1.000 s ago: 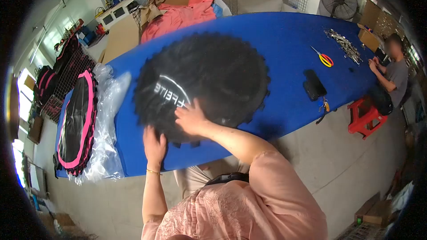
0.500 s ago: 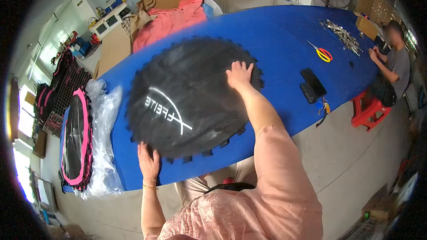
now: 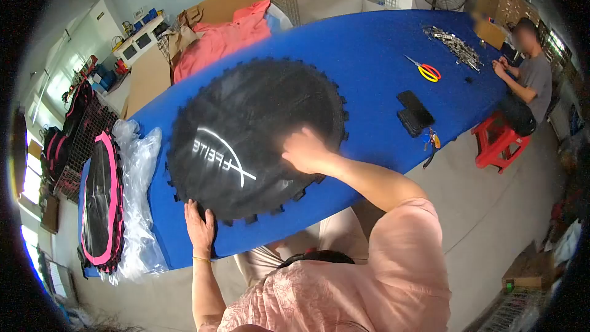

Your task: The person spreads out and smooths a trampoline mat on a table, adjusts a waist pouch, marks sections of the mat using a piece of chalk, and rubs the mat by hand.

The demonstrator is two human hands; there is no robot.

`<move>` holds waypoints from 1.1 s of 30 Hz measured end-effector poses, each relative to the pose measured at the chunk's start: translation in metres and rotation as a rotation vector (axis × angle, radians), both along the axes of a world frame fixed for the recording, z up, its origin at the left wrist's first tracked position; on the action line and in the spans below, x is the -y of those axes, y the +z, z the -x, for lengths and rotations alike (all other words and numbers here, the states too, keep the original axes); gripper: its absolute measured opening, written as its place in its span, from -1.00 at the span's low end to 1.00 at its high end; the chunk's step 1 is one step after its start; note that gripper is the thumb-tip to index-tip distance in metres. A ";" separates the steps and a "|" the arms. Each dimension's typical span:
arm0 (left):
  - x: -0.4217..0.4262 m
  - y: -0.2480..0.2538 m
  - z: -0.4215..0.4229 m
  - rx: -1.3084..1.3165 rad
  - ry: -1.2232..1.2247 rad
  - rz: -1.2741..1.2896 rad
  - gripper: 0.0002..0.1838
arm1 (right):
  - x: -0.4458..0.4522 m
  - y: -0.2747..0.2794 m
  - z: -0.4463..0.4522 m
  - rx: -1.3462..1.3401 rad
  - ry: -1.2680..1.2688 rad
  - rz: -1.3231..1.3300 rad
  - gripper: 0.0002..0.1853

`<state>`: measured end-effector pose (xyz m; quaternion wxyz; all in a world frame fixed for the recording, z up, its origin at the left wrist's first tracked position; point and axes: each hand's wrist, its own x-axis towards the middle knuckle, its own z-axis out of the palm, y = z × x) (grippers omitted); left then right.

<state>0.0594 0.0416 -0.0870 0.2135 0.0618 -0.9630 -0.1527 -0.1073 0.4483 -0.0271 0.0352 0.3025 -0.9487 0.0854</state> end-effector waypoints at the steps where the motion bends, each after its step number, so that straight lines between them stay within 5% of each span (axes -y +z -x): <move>1: 0.001 -0.001 0.000 0.002 0.004 -0.007 -0.38 | -0.007 0.005 -0.006 0.020 0.013 -0.066 -0.54; 2: 0.002 -0.002 0.001 -0.005 -0.001 0.010 -0.37 | -0.014 0.006 -0.003 -0.039 -0.009 -0.244 -0.56; 5: 0.001 -0.001 0.002 -0.014 -0.007 0.026 -0.37 | -0.046 -0.028 0.022 -0.270 -0.250 -0.042 -0.61; 8: -0.001 0.001 0.000 -0.010 0.002 0.014 -0.37 | -0.042 -0.009 0.015 -0.110 -0.307 -0.124 -0.61; 11: -0.001 0.002 0.001 -0.001 0.005 0.013 -0.37 | -0.024 -0.010 -0.003 -0.093 -0.110 -0.199 -0.61; 15: 0.004 -0.005 0.003 -0.018 -0.002 0.031 -0.37 | -0.023 0.012 -0.026 0.092 -0.126 -0.047 -0.56; 17: 0.004 -0.006 0.003 -0.025 -0.020 0.034 -0.38 | -0.033 -0.007 -0.026 -0.006 -0.075 0.335 -0.56; 22: 0.006 -0.004 0.003 -0.011 -0.013 0.023 -0.39 | -0.073 0.010 -0.077 -0.264 0.089 0.615 -0.69; 24: 0.003 -0.001 0.002 -0.008 -0.007 0.031 -0.39 | -0.102 0.031 -0.129 0.430 0.051 0.732 -0.76; 27: 0.008 -0.007 0.005 -0.014 -0.021 0.056 -0.39 | -0.154 0.001 -0.184 1.013 -0.051 0.657 -0.61; 33: 0.006 -0.005 0.004 -0.002 -0.009 0.059 -0.38 | -0.233 -0.215 -0.298 1.449 -0.752 0.402 -0.53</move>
